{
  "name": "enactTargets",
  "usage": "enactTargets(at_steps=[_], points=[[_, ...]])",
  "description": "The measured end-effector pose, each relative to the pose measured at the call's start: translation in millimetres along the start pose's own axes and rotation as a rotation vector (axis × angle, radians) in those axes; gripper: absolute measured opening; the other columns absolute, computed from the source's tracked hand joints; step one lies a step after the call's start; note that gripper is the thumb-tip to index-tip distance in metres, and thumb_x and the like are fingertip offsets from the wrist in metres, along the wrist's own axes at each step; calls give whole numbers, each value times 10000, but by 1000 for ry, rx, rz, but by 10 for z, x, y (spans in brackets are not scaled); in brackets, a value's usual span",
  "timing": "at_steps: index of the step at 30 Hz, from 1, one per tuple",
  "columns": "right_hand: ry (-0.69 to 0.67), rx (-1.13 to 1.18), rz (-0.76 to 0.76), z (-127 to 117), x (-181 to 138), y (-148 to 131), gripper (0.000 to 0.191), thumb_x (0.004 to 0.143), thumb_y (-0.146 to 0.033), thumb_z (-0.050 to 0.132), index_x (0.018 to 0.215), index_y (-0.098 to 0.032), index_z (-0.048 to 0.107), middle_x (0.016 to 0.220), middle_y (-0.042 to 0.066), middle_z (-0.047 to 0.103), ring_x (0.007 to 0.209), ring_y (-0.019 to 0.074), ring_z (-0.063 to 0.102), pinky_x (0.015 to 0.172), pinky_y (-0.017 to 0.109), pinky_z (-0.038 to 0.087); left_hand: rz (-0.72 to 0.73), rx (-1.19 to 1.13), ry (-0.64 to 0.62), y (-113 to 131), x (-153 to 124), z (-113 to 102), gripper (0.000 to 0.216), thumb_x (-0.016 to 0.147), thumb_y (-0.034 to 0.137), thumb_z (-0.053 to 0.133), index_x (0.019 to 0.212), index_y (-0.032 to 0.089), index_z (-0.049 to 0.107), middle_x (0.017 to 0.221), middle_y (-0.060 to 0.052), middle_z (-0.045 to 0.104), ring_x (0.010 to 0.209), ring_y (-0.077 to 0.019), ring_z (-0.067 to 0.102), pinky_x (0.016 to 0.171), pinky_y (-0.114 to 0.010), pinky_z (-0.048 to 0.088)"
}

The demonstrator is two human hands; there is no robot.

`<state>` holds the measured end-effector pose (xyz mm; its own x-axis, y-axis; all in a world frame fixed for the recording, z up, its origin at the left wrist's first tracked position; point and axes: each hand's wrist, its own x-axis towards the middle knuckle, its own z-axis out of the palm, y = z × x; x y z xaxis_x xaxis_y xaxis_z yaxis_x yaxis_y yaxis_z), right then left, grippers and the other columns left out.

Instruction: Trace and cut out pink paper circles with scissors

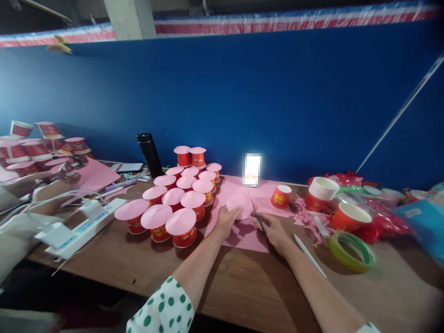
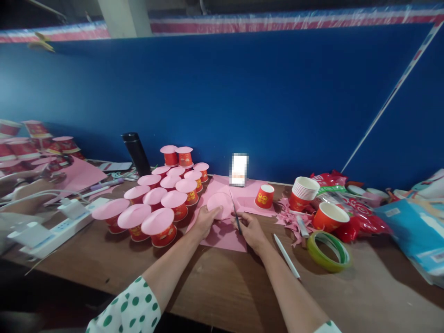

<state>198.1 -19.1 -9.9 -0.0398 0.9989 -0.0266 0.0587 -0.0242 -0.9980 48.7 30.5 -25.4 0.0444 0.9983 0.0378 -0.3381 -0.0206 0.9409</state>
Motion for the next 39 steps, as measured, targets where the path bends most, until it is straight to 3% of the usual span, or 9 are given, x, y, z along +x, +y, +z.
enactTargets(at_steps=[18, 23, 39], points=[[10, 11, 9, 2, -2, -3, 476, 608, -401, 686, 1015, -162, 621, 571, -37, 515, 469, 79, 413, 439, 207, 334, 27, 11, -3, -30, 7, -13, 301, 638, 319, 670, 813, 75, 660, 569, -53, 626, 505, -130, 566, 489, -220, 462], [-20, -1, -13, -7, 9, 29, 459, 631, -382, 674, 1028, -159, 611, 575, -36, 499, 486, 83, 411, 440, 203, 328, 48, -10, -5, -24, 7, -8, 312, 649, 323, 662, 835, 72, 651, 689, -84, 660, 529, -129, 573, 483, -222, 463], [-10, -6, -45, -15, 36, 76, 470, 621, -394, 682, 1019, -158, 599, 599, -29, 537, 497, 88, 447, 451, 204, 342, 42, -34, -20, 4, -4, 0, 368, 616, 343, 690, 839, 53, 657, 744, -118, 672, 601, -160, 603, 548, -246, 477]])
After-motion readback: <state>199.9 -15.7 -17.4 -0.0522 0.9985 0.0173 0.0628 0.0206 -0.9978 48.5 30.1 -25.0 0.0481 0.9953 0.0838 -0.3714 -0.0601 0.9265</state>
